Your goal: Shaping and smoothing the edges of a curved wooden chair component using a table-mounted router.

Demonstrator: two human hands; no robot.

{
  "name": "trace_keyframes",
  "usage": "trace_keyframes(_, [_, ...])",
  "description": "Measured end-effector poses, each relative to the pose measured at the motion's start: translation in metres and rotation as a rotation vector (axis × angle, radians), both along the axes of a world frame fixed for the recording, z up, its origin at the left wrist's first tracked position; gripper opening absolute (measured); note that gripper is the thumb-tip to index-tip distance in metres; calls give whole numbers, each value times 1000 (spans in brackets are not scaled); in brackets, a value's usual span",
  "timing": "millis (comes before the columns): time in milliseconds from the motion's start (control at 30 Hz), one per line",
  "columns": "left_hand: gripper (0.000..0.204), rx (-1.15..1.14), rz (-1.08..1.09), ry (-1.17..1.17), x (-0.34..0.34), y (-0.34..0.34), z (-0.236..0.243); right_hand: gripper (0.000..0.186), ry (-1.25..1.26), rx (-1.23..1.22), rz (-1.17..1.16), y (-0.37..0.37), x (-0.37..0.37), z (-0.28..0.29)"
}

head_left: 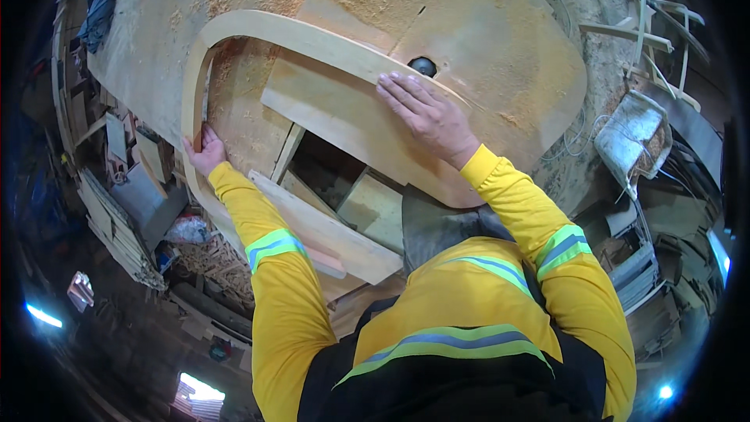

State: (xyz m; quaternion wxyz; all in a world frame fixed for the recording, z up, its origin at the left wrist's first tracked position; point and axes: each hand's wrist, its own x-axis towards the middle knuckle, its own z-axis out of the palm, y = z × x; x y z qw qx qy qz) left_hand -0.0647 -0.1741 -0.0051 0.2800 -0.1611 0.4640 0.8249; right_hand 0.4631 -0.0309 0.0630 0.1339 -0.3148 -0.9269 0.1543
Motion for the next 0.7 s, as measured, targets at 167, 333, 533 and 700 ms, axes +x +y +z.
trace_keyframes(167, [47, -2, 3, 1, -5, 0, -1, 47, 9, -23, 0, 1, -3, -1])
trace_keyframes(333, [48, 16, -14, 49, -11, -3, 1, 47, 13, -13, 4, 2, -7, -1])
trace_keyframes(533, [48, -1, -8, 31, 0, 8, 1, 48, 57, -39, -8, 5, -8, -3])
trace_keyframes(700, [49, 22, -12, 38, -9, 4, 3, 47, 34, -26, 4, 6, -13, -2])
